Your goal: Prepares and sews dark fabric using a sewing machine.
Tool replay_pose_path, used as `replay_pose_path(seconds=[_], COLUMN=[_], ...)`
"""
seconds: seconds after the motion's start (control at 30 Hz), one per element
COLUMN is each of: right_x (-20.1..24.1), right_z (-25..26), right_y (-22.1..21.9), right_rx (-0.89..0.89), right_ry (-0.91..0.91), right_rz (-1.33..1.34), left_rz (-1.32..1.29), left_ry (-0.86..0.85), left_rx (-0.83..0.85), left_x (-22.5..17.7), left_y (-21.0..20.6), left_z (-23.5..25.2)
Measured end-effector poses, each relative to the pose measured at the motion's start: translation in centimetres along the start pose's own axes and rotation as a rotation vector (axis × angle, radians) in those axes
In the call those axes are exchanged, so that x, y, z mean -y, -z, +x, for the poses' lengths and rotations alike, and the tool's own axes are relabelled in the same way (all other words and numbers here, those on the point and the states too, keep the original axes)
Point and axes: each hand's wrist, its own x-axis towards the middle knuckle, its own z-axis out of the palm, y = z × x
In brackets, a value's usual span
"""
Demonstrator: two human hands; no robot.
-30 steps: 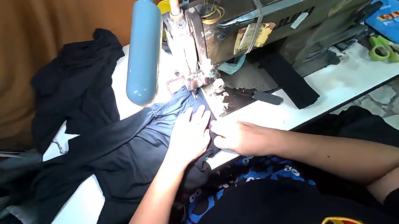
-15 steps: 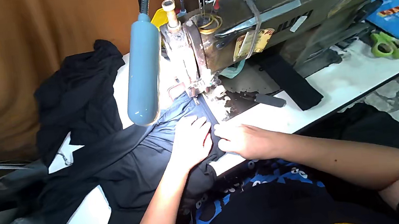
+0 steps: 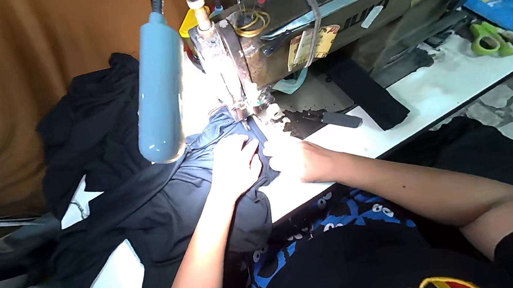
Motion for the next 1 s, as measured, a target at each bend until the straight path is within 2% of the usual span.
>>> replay_pose_path(seconds=[0.07,0.17,0.23,0.3,0.4,0.53,0.63,0.77,0.83,0.93,1.0], right_x=[-0.1,-1.0,-1.4,-1.4,-2.3,-6.9,-10.1,-11.9,-12.1,-12.0,-12.3], right_z=[0.2,0.3,0.4,0.7,1.1,3.0,5.1,7.1,7.5,6.9,5.7], right_y=[0.2,-1.1,-1.6,-0.5,2.1,6.1,7.1,6.9,6.7,6.8,6.1], right_rx=[0.008,-0.104,-0.107,-0.015,-0.061,-0.155,-0.121,0.12,0.144,0.005,-0.249], right_ry=[-0.045,-0.039,-0.022,-0.067,-0.309,-0.691,-0.76,-0.752,-0.764,-0.781,-0.757], right_rz=[0.041,0.104,0.085,0.144,0.248,0.039,-0.088,-0.151,-0.159,-0.117,-0.057], left_rz=[-0.002,-0.014,-0.017,-0.021,-0.023,-0.032,-0.034,-0.02,-0.018,-0.019,-0.021], left_ry=[0.014,0.027,0.045,0.051,0.059,0.097,0.104,0.117,0.114,0.101,0.101], left_rx=[0.014,0.02,0.042,0.057,0.073,0.079,0.069,0.064,0.045,0.021,0.019], left_x=[0.3,0.9,0.9,0.9,1.0,0.8,0.7,0.6,0.6,0.7,0.7], left_y=[0.0,-0.3,-0.2,-0.1,-0.1,0.1,0.1,0.1,0.0,-0.1,-0.2], left_z=[0.3,0.7,0.8,0.8,0.7,0.8,0.8,0.8,0.8,0.8,0.7])
